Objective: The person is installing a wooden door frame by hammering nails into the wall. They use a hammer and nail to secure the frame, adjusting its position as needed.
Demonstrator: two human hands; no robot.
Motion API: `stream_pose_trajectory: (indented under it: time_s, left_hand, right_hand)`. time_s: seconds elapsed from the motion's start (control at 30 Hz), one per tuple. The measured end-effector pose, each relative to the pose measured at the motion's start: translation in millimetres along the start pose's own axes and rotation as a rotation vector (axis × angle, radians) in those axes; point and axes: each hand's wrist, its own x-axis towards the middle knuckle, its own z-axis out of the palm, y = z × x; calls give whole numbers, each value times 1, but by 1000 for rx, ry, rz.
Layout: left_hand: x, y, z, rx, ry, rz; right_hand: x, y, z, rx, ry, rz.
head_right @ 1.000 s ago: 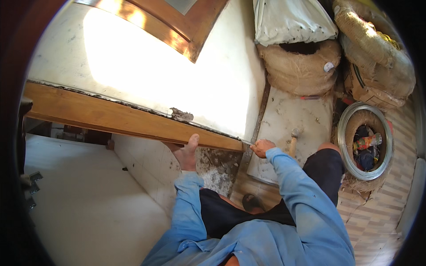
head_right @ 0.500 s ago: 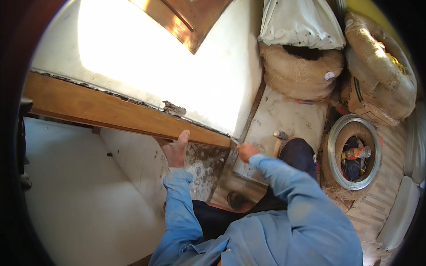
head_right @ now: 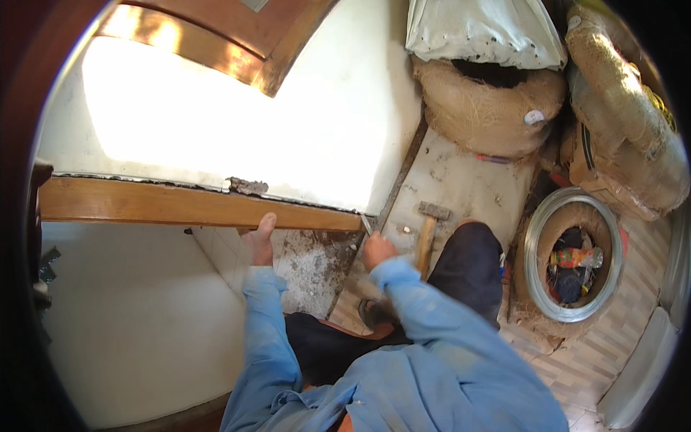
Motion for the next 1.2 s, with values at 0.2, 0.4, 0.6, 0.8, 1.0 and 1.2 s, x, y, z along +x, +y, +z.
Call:
stream_pose_trajectory:
  time_s: [0.2,0.4,0.6,0.8,1.0,1.2]
  left_hand:
    - [-3,-11,-14,-28,1,1]
    - [-1,-10,-12,66,12,53]
    - [-4,-15,-17,176,-27,79]
    - [3,-55,-19,511,-194,853]
    - [-23,-17,-2,-112,-65,-151]
    - [10,4,-6,-8,-256,-255]
  right_hand:
    - [6,17,-9,-66,100,-73]
    - [5,9,-102,-254,-109,-219]
    - [-76,-27,-141,131,-36,-471]
    - [-74,-51,-127,165,123,-628]
    - [-95,-64,-120,-1,268,-507]
    - [-90,-100,-160,-240,79,-522]
